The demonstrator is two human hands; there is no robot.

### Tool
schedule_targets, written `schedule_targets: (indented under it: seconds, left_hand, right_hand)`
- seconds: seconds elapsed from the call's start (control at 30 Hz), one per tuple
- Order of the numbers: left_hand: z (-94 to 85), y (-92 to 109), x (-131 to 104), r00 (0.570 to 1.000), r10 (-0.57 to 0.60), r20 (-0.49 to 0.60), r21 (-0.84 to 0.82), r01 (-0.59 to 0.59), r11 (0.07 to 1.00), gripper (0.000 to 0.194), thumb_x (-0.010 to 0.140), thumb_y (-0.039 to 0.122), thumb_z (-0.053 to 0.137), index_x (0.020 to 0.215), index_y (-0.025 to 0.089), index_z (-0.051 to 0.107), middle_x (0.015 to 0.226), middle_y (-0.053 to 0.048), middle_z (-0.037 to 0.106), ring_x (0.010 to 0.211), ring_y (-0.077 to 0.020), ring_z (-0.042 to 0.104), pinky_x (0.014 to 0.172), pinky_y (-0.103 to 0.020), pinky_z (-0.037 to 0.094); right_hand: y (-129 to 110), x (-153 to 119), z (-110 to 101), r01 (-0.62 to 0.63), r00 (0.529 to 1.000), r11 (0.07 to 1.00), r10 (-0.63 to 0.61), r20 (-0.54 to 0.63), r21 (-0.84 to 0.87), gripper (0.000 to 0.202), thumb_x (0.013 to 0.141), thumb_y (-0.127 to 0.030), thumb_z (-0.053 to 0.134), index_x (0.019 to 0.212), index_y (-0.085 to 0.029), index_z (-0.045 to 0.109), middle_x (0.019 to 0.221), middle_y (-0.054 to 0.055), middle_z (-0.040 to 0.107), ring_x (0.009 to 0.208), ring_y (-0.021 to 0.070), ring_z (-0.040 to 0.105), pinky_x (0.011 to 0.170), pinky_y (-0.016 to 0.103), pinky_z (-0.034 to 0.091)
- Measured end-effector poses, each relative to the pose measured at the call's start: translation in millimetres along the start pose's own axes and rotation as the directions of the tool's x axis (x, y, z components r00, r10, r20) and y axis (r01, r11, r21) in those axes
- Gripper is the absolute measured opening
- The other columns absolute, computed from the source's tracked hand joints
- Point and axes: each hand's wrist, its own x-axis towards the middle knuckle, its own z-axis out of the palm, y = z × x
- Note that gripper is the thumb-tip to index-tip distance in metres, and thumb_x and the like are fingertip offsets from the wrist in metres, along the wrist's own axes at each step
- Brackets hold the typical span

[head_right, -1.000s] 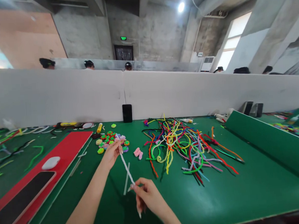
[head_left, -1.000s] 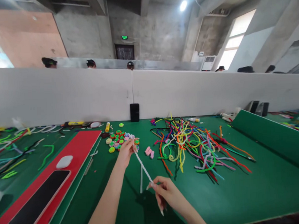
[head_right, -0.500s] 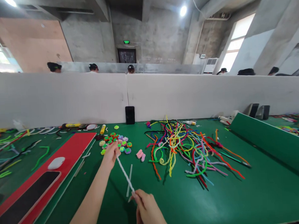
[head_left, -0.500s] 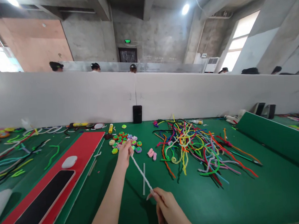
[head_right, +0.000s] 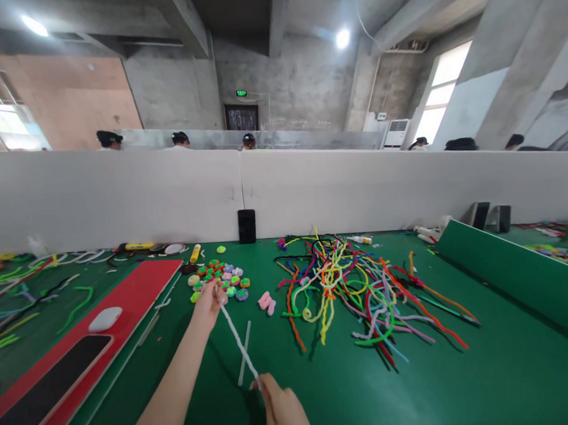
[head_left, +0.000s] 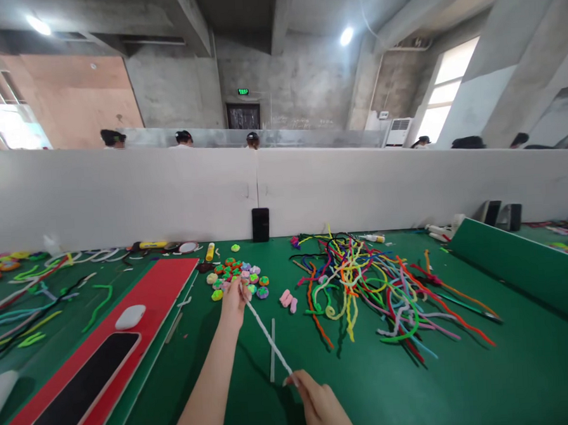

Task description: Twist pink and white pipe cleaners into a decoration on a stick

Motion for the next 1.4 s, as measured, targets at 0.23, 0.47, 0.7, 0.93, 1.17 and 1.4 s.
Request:
schedule_targets:
  seconds: [0.23, 0.47, 0.7, 0.93, 1.17, 1.4]
  left_hand:
    - [4.7, -1, -6, 0.991, -0.068, 0.114, -0.009, 0.07, 0.998, 0.027, 0.07, 0.033, 0.061, 0.058, 0.014, 0.045, 0.026, 0.012, 0.026, 0.023, -0.0008, 0.022, 0.031, -0.015, 0.018]
    - [8.2, 0, -17, 0.968, -0.126, 0.219, 0.054, 0.117, 0.992, 0.025, 0.076, 0.035, 0.055, 0.064, 0.015, 0.046, 0.031, 0.013, 0.02, 0.027, -0.0012, 0.018, 0.033, -0.015, 0.016]
    - [26.1, -10, -48, 0.889, -0.278, 0.363, 0.303, 0.169, 0.938, 0.027, 0.072, 0.039, 0.058, 0.065, 0.013, 0.056, 0.029, 0.01, 0.031, 0.024, -0.0013, 0.019, 0.031, -0.017, 0.011]
    - [16.9, -23, -56, 0.904, -0.274, 0.328, 0.564, 0.045, 0.825, 0.037, 0.075, 0.05, 0.047, 0.064, 0.015, 0.056, 0.027, 0.009, 0.034, 0.021, -0.0036, 0.024, 0.029, -0.018, 0.015]
    - [3.2, -31, -48, 0.956, -0.21, 0.204, 0.567, 0.06, 0.822, 0.038, 0.073, 0.055, 0.045, 0.071, 0.018, 0.053, 0.028, 0.011, 0.03, 0.023, -0.0048, 0.022, 0.028, -0.017, 0.018]
    - [-2.0, -23, -38, 0.981, -0.166, 0.102, 0.574, 0.078, 0.815, 0.039, 0.069, 0.057, 0.05, 0.065, 0.018, 0.05, 0.031, 0.011, 0.027, 0.025, -0.0033, 0.021, 0.028, -0.015, 0.016]
  right_hand:
    - [6, 1, 7, 0.059, 0.998, 0.989, -0.053, 0.044, -0.134, 0.031, 0.09, -0.029, 0.026, 0.095, -0.021, 0.056, 0.067, 0.006, 0.064, 0.055, 0.0183, 0.059, 0.047, 0.023, 0.028]
    - [-1, 17, -27, 0.103, 0.969, 0.988, -0.126, 0.213, 0.119, 0.032, 0.089, -0.038, 0.028, 0.102, -0.025, 0.055, 0.049, -0.002, 0.056, 0.047, 0.0143, 0.057, 0.047, 0.02, 0.033]
    - [15, 122, -47, -0.182, 0.958, 0.947, 0.111, -0.263, -0.264, 0.03, 0.086, -0.03, 0.036, 0.108, -0.014, 0.049, 0.092, 0.013, 0.058, 0.076, 0.0227, 0.061, 0.057, 0.027, 0.04]
    - [39, 157, -7, -0.229, 0.912, 0.852, 0.02, -0.41, -0.47, 0.029, 0.087, -0.034, 0.034, 0.101, -0.016, 0.052, 0.098, 0.013, 0.05, 0.078, 0.022, 0.058, 0.051, 0.025, 0.04]
    - [44, 154, -2, -0.06, 0.921, 0.872, -0.14, -0.364, -0.486, 0.029, 0.085, -0.035, 0.04, 0.103, -0.015, 0.051, 0.087, 0.01, 0.052, 0.076, 0.0219, 0.056, 0.06, 0.029, 0.041]
    - [35, 157, -9, -0.001, 0.925, 0.92, -0.148, -0.351, -0.391, 0.027, 0.087, -0.032, 0.036, 0.105, -0.018, 0.051, 0.089, 0.008, 0.053, 0.085, 0.0225, 0.053, 0.073, 0.035, 0.039]
